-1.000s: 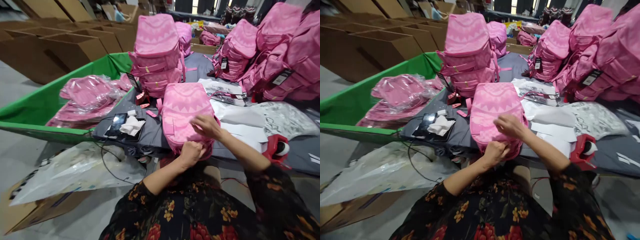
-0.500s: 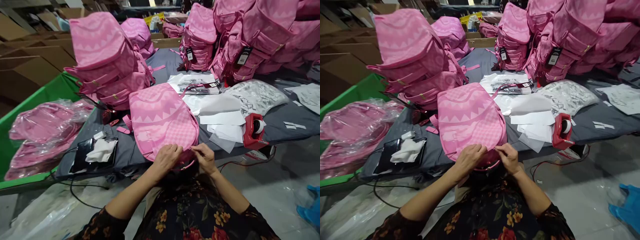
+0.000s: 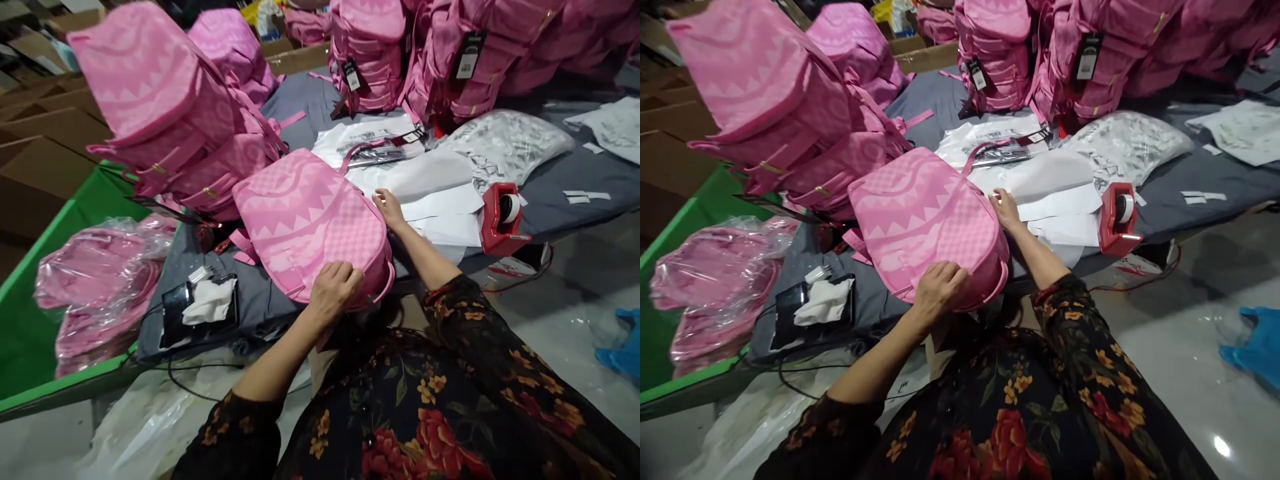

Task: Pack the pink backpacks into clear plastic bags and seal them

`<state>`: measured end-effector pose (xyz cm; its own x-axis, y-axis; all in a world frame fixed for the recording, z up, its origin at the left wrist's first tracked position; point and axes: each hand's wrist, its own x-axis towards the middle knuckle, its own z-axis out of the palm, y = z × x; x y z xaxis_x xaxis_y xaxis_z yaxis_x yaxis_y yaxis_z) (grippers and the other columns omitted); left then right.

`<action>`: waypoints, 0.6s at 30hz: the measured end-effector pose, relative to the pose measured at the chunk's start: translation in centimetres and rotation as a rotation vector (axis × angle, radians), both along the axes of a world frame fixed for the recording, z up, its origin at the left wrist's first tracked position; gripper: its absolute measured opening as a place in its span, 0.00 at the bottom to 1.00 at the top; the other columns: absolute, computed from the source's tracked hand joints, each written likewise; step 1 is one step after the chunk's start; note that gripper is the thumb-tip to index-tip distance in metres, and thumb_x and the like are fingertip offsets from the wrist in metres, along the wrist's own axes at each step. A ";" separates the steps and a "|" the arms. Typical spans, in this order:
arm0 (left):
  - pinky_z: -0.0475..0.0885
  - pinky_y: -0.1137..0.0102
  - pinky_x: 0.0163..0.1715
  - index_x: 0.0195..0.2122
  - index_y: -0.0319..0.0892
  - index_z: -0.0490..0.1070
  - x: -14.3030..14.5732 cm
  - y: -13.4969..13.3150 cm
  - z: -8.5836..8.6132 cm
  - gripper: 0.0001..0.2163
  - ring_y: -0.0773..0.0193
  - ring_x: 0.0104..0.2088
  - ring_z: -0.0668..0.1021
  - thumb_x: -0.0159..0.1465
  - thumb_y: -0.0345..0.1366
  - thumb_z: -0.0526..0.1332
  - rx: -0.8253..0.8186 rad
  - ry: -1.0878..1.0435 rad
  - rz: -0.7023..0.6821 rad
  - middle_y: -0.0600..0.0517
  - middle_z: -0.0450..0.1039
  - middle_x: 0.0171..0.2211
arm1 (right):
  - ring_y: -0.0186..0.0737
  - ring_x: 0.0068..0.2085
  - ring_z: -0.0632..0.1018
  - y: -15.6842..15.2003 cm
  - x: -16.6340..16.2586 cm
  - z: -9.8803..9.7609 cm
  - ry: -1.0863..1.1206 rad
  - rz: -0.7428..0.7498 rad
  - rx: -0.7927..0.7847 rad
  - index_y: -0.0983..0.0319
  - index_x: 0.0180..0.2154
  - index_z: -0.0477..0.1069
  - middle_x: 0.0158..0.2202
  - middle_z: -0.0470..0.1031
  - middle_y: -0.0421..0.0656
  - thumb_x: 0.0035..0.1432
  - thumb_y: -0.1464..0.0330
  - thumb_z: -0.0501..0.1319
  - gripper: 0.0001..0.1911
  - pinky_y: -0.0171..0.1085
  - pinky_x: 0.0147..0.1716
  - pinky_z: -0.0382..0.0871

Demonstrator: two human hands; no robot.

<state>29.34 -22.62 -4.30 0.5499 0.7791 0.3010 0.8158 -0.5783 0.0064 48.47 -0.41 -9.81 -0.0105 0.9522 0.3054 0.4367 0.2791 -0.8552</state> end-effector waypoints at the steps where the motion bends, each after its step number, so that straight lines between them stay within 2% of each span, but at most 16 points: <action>1: 0.69 0.64 0.37 0.36 0.42 0.71 0.1 -0.6 -0.5 0.11 0.59 0.35 0.75 0.74 0.32 0.52 0.035 -0.071 -0.018 0.47 0.72 0.31 | 0.43 0.46 0.77 -2.3 0.9 -0.8 -0.020 -0.020 0.056 0.62 0.48 0.73 0.46 0.77 0.48 0.69 0.62 0.57 0.13 0.42 0.51 0.72; 2: 0.71 0.65 0.39 0.39 0.42 0.72 0.4 -1.5 -1.1 0.10 0.60 0.36 0.77 0.75 0.32 0.52 0.045 -0.134 -0.040 0.47 0.73 0.33 | 0.44 0.48 0.76 -5.2 2.0 -1.6 -0.046 -0.020 0.118 0.61 0.51 0.71 0.48 0.76 0.50 0.70 0.63 0.55 0.13 0.42 0.51 0.72; 4: 0.73 0.67 0.43 0.46 0.41 0.71 1.5 -3.1 -2.4 0.09 0.61 0.40 0.79 0.75 0.32 0.51 -0.025 -0.199 -0.052 0.46 0.76 0.38 | 0.44 0.46 0.76 -11.6 3.7 -3.6 -0.103 0.026 0.176 0.61 0.50 0.70 0.45 0.74 0.49 0.70 0.67 0.51 0.13 0.43 0.51 0.72; 6: 0.74 0.69 0.42 0.51 0.40 0.69 3.1 -3.8 -3.5 0.10 0.61 0.41 0.81 0.75 0.35 0.52 -0.184 -0.160 -0.003 0.45 0.77 0.42 | 0.46 0.48 0.75 -17.3 4.4 -5.6 -0.160 0.127 0.169 0.61 0.53 0.68 0.47 0.73 0.50 0.67 0.69 0.53 0.15 0.45 0.52 0.73; 8: 0.74 0.69 0.37 0.55 0.39 0.66 5.1 -3.3 -3.9 0.12 0.59 0.40 0.82 0.75 0.40 0.53 -0.364 -0.076 0.070 0.44 0.78 0.42 | 0.50 0.54 0.73 -20.7 3.9 -7.3 -0.204 0.150 0.134 0.62 0.59 0.64 0.53 0.70 0.54 0.61 0.70 0.57 0.24 0.48 0.55 0.72; 10: 0.73 0.69 0.33 0.57 0.37 0.64 6.8 -2.0 -3.6 0.16 0.55 0.37 0.83 0.76 0.43 0.53 -0.489 -0.008 0.123 0.43 0.79 0.38 | 0.52 0.54 0.73 -21.4 3.0 -8.2 -0.233 0.116 0.091 0.63 0.61 0.62 0.54 0.69 0.55 0.60 0.71 0.57 0.27 0.48 0.54 0.72; 14: 0.72 0.66 0.33 0.58 0.32 0.61 8.5 0.1 -2.4 0.18 0.50 0.35 0.84 0.76 0.42 0.52 -0.526 0.024 0.146 0.41 0.79 0.32 | 0.46 0.42 0.76 -19.0 2.8 -8.1 -0.345 0.093 0.101 0.61 0.54 0.68 0.44 0.72 0.49 0.64 0.73 0.51 0.18 0.40 0.41 0.73; 18: 0.67 0.70 0.28 0.52 0.39 0.67 7.5 1.3 -1.7 0.12 0.56 0.29 0.82 0.76 0.38 0.49 -0.595 -0.188 0.165 0.47 0.79 0.29 | 0.43 0.39 0.76 -18.1 4.6 -7.5 -0.569 0.114 0.211 0.60 0.46 0.73 0.39 0.74 0.48 0.65 0.76 0.52 0.14 0.36 0.38 0.72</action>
<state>36.82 -21.33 -6.04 0.3884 0.9123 -0.1294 0.8476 -0.2987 0.4386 53.07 -18.56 -17.27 -0.3252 0.8551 0.4038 0.7658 0.4887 -0.4181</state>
